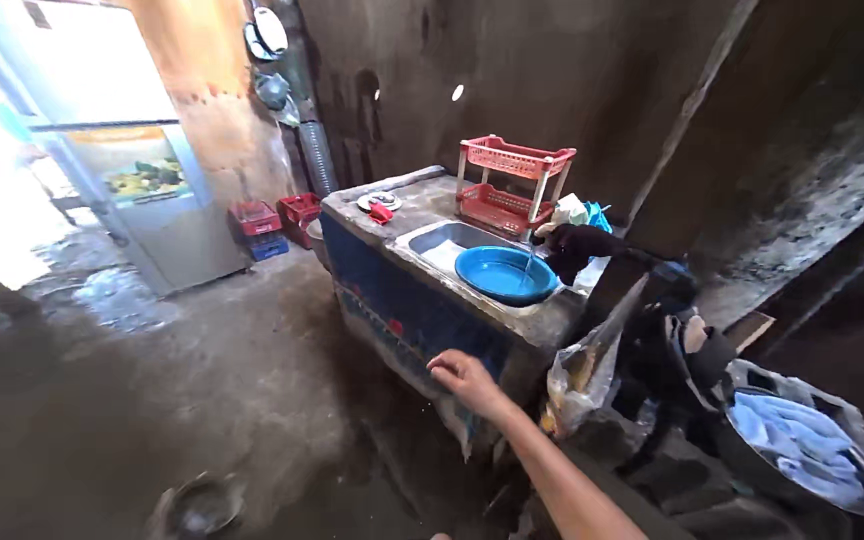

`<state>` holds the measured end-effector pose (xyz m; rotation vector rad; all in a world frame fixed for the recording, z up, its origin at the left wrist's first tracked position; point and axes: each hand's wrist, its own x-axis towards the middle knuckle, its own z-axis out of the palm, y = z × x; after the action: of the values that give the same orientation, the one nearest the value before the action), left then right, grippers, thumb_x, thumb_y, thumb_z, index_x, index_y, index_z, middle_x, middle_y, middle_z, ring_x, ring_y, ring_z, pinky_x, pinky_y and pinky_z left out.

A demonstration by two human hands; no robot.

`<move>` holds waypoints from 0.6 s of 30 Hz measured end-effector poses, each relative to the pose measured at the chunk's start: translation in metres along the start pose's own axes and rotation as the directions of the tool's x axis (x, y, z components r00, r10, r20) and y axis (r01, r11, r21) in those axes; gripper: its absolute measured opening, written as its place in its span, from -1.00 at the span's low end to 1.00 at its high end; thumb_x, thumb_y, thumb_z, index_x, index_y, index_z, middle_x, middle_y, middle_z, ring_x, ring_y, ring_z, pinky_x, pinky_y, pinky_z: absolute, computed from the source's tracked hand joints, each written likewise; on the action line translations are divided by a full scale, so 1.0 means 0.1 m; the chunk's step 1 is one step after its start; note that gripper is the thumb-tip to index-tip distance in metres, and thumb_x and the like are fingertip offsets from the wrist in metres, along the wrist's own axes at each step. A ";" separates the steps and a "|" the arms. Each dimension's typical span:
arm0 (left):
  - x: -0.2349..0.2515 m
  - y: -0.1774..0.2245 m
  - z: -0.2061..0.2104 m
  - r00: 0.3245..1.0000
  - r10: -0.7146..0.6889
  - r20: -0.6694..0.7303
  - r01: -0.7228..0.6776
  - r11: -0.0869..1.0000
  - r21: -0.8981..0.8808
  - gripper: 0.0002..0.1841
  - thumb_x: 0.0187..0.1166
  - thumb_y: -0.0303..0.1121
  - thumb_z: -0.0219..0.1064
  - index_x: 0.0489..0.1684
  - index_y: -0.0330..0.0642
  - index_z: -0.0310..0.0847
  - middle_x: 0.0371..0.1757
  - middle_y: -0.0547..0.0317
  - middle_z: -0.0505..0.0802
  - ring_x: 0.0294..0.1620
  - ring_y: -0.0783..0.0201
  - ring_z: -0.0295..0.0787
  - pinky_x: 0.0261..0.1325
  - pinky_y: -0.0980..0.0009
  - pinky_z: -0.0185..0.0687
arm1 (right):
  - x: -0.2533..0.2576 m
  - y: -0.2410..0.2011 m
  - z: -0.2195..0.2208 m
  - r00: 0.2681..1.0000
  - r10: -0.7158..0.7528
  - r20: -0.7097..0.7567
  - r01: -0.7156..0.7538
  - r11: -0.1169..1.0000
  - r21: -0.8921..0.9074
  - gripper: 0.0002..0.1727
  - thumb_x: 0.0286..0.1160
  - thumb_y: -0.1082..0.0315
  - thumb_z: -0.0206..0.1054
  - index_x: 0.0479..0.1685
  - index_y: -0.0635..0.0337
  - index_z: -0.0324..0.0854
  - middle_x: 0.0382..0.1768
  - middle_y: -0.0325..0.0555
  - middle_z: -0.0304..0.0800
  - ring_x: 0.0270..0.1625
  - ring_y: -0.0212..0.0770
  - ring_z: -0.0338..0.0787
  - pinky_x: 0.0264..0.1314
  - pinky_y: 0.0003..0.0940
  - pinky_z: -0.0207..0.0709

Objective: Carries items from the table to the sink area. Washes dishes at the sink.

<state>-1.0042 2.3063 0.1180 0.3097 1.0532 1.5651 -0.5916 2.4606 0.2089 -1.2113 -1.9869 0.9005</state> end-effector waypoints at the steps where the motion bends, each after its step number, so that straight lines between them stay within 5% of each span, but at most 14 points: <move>1: 0.34 -0.04 0.38 0.997 -0.051 0.065 0.047 0.997 0.061 -0.48 0.81 0.12 -0.30 0.19 -0.03 0.45 0.00 0.13 0.77 -0.05 0.16 0.80 -0.12 0.08 0.79 | 0.20 0.04 -0.16 0.996 0.006 -0.092 -0.007 1.000 -0.019 -0.68 0.70 0.38 0.17 0.15 0.41 0.74 0.19 0.20 0.78 0.29 -0.08 0.75 0.46 -0.19 0.53; 6: 1.79 -0.33 2.06 0.893 -0.242 0.380 0.221 0.970 0.098 -0.37 0.83 0.15 -0.42 0.55 0.03 0.37 0.22 -0.03 0.85 0.02 -0.02 0.91 -0.26 0.12 0.88 | 1.46 0.81 -0.91 0.832 0.174 -0.528 -0.189 0.982 0.025 -0.60 0.73 0.34 0.19 0.36 0.45 0.60 0.32 0.34 0.67 0.28 0.09 0.72 0.42 -0.04 0.53; 10: 2.63 -0.31 3.25 0.766 -0.333 0.549 0.280 0.943 0.181 -0.38 0.80 0.06 -0.36 0.67 0.01 0.30 0.36 -0.05 0.79 0.18 -0.06 0.86 -0.12 0.08 0.88 | 2.35 1.72 -1.52 0.682 0.584 -0.440 -0.488 0.811 0.322 -0.52 0.77 0.28 0.19 0.53 0.40 0.45 0.45 0.34 0.58 0.45 0.15 0.62 0.49 0.05 0.45; 12: 3.03 -0.29 3.72 0.730 -0.381 0.568 0.319 0.924 0.210 -0.41 0.79 0.01 -0.31 0.67 -0.01 0.30 0.37 -0.06 0.79 0.21 -0.07 0.85 -0.08 0.06 0.88 | 2.55 2.07 -1.74 0.498 0.775 -0.388 -0.598 0.631 0.494 -0.50 0.79 0.23 0.19 0.54 0.39 0.45 0.48 0.39 0.52 0.49 0.25 0.54 0.44 0.21 0.39; 15: 3.57 -0.30 4.36 0.743 -0.416 0.525 0.302 0.907 0.292 -0.44 0.79 -0.07 -0.31 0.61 -0.04 0.38 0.30 -0.03 0.81 0.16 -0.03 0.85 -0.10 0.05 0.84 | 2.61 2.49 -2.00 0.134 0.780 -0.612 -0.684 0.520 0.512 -0.44 0.74 0.19 0.22 0.57 0.41 0.47 0.58 0.53 0.41 0.66 0.46 0.37 0.66 0.34 0.21; 17: 3.88 -0.39 4.75 0.762 -0.416 0.496 0.273 0.901 0.336 -0.46 0.82 -0.10 -0.33 0.54 -0.06 0.44 0.20 -0.03 0.83 0.03 0.02 0.86 -0.16 0.09 0.83 | 2.67 2.69 -1.96 -0.023 0.770 -0.638 -0.571 0.513 0.640 -0.50 0.79 0.24 0.14 0.52 0.45 0.49 0.52 0.46 0.50 0.58 0.32 0.50 0.61 0.20 0.33; 18: 4.02 -0.48 4.90 0.762 -0.422 0.492 0.262 0.895 0.361 -0.46 0.83 -0.12 -0.34 0.55 -0.08 0.41 0.16 -0.02 0.83 -0.03 0.05 0.86 -0.20 0.13 0.82 | 2.74 2.78 -1.87 -0.064 0.810 -0.583 -0.428 0.506 0.749 -0.58 0.82 0.27 0.08 0.36 0.45 0.57 0.26 0.30 0.69 0.29 0.09 0.69 0.34 0.01 0.54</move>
<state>-0.7522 2.8817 0.2190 0.6810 0.7913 0.8984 -0.4126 2.8478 0.1344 -1.8812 -0.1160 0.5812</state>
